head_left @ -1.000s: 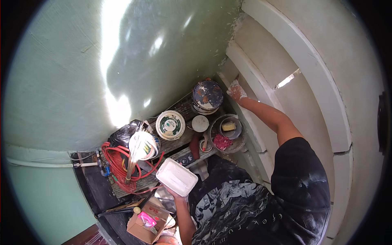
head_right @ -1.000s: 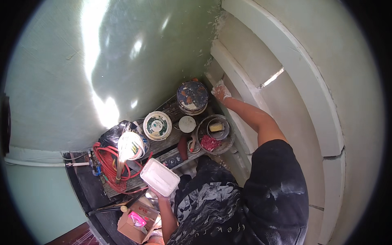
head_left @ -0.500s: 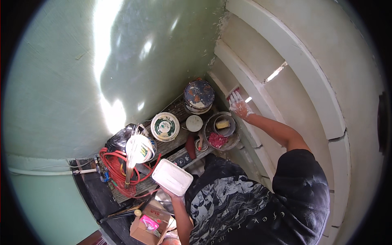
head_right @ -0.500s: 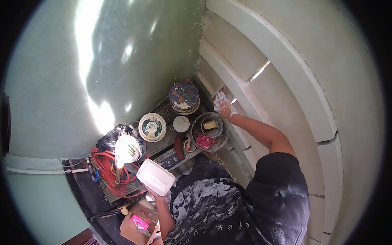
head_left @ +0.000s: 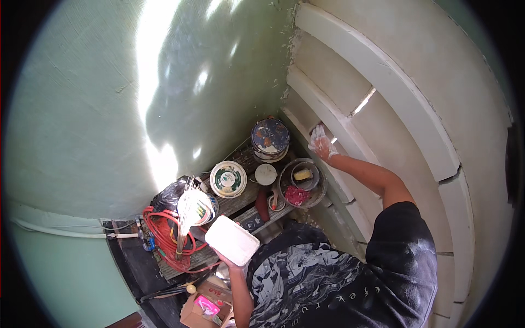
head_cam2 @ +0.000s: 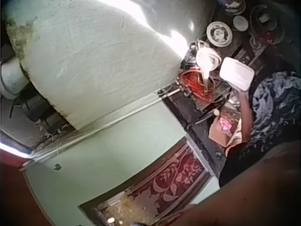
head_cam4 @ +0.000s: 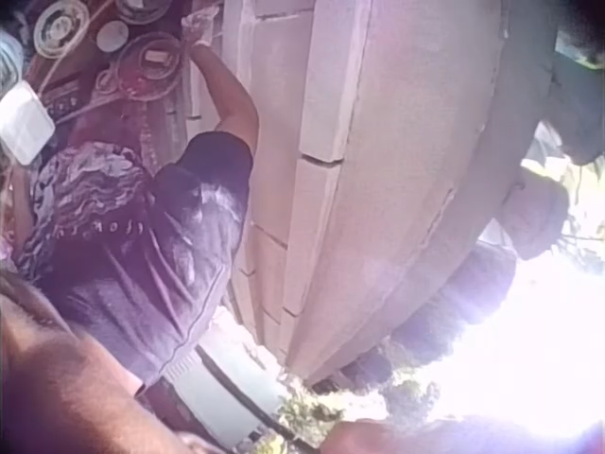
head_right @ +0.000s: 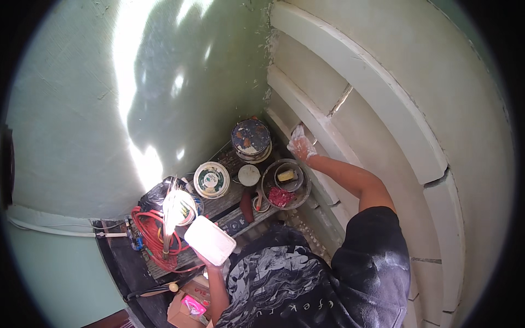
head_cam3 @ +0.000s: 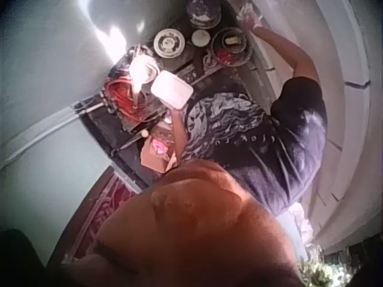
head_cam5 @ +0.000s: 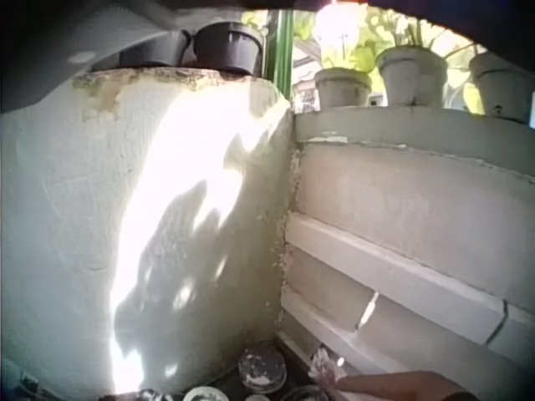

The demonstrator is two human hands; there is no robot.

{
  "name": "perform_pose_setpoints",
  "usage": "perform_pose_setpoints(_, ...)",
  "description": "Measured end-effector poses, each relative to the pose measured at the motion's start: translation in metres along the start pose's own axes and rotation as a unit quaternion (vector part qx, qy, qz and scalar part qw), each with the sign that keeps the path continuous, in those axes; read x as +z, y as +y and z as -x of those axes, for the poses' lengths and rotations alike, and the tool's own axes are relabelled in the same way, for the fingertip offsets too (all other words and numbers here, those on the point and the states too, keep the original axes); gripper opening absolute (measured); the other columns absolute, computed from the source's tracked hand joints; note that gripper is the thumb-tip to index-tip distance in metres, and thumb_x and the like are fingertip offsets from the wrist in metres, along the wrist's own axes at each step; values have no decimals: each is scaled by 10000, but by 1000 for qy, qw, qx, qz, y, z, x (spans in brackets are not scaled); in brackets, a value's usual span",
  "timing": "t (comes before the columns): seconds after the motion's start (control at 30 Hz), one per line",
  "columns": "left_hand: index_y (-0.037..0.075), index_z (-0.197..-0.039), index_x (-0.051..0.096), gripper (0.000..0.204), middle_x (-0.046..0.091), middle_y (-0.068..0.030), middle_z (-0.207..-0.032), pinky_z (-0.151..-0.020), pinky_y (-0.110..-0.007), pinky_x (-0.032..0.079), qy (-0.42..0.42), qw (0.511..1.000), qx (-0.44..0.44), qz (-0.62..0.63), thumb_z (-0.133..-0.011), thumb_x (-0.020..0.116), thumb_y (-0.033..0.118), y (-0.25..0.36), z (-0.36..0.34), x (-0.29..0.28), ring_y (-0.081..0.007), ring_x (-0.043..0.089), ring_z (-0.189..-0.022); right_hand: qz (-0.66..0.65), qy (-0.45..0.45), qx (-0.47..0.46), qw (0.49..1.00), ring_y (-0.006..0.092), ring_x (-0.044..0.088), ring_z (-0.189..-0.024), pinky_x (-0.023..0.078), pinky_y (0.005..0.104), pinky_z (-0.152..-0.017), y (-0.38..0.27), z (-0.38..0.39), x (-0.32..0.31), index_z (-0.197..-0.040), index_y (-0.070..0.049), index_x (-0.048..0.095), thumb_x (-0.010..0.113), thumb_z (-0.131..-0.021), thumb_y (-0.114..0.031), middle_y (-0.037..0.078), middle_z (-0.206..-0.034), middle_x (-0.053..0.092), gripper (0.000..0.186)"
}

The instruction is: The person is using a scraper to apply plaster or putty to the corners and gaps in a wall.

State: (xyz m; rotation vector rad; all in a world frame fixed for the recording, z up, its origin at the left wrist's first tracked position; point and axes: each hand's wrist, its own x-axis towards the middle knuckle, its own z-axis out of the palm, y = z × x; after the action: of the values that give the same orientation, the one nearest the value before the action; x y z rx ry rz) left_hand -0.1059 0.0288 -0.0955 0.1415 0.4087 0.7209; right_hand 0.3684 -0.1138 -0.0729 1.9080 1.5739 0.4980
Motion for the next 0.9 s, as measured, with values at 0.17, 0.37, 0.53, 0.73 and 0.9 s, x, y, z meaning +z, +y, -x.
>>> perform_pose_setpoints(0.17, 144, -1462, 348, 765, 452, -129, -1426, -1017, -574, 396, 16, 1000, 14, -10, -905, 348, 669, 4, 3, 4, -359, 456, -1283, -8, -205, -108, 973, 309, 597, -1083, 439, 520, -923, -4, 11, -12, -1127, -158, 641, 502, -903, -221, 95, -1156, 627, 271)
perform_pose_setpoints(0.37, 147, -1464, 342, 766, 453, -134, -1424, -1014, -561, 408, 17, 999, 41, -17, -903, 353, 668, -1, 11, 6, -357, 465, -1275, -1, 17, -129, 992, 240, 614, -1004, 462, 447, -812, 21, -56, 1, -959, -191, 638, 509, -896, -226, 35, -1016, 632, 147)
perform_pose_setpoints(0.53, 148, -1466, 339, 767, 447, -136, -1428, -1015, -557, 409, 42, 996, 69, -24, -902, 358, 667, -16, 16, 1, -356, 465, -1275, -54, 44, -110, 991, 207, 611, -1011, 464, 400, -790, 31, -146, 72, -942, -209, 644, 499, -903, -219, 3, -995, 638, 151)
perform_pose_setpoints(0.73, 150, -1468, 335, 767, 441, -139, -1433, -1017, -551, 411, 66, 991, 106, -45, -900, 364, 666, -33, 21, 4, -355, 464, -1276, -49, -106, -156, 981, 205, 648, -976, 486, 372, -782, 31, -215, 107, -1033, -204, 666, 522, -903, -212, -10, -991, 676, 194)
perform_pose_setpoints(0.9, 165, -1474, 322, 786, 407, -151, -1455, -1014, -537, 422, 94, 986, 134, -32, -881, 395, 676, -48, 23, 2, -351, 470, -1272, -23, -39, -137, 990, 195, 650, -975, 509, 317, -742, 26, -224, 110, -1049, -211, 673, 546, -900, -209, -19, -995, 671, 196)
